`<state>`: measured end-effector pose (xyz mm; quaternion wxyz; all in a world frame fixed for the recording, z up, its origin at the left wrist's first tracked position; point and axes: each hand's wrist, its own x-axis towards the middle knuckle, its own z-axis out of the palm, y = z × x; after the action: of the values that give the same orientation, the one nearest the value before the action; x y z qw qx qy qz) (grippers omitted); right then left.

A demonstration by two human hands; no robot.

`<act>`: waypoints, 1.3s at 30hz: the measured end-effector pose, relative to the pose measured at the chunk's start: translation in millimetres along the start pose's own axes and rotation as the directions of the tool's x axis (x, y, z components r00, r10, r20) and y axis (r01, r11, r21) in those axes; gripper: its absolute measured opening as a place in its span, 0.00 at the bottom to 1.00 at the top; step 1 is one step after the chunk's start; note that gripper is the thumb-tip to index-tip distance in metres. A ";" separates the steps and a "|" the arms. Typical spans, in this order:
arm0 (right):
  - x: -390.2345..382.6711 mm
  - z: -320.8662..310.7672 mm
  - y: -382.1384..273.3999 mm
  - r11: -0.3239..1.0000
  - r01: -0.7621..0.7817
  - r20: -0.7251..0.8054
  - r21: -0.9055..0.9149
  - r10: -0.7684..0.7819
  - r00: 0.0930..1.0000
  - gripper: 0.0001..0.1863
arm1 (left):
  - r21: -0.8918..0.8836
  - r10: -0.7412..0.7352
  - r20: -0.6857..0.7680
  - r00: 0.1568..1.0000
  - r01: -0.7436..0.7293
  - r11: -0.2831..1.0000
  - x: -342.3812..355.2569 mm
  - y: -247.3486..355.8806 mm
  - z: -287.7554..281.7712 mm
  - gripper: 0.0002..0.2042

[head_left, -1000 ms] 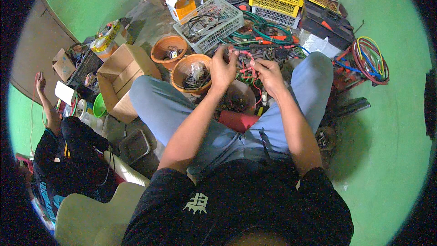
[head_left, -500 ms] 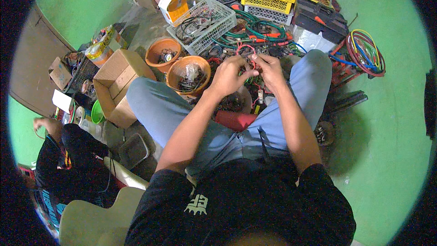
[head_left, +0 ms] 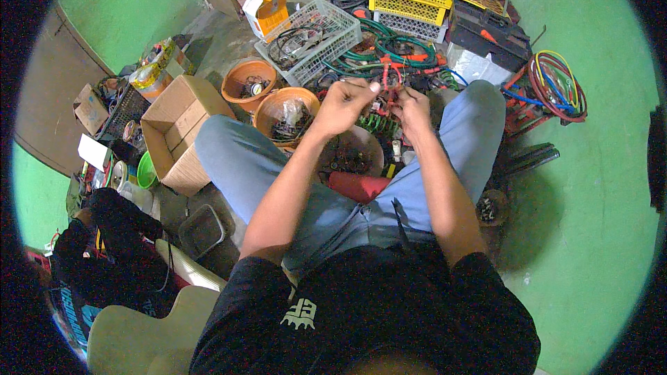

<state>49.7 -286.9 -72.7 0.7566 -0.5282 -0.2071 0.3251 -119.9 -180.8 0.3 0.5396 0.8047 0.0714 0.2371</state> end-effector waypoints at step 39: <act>20.7 -32.1 27.8 0.956 0.233 -0.410 0.180 -0.142 0.901 0.11 | -0.594 -0.408 -0.718 0.565 -0.191 0.781 -26.1 -17.3 -106.8 0.13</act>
<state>77.7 -287.1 -110.7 0.8654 -0.4711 -0.0632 0.1589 -189.3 -94.2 9.3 0.6875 0.3731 0.2841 0.5545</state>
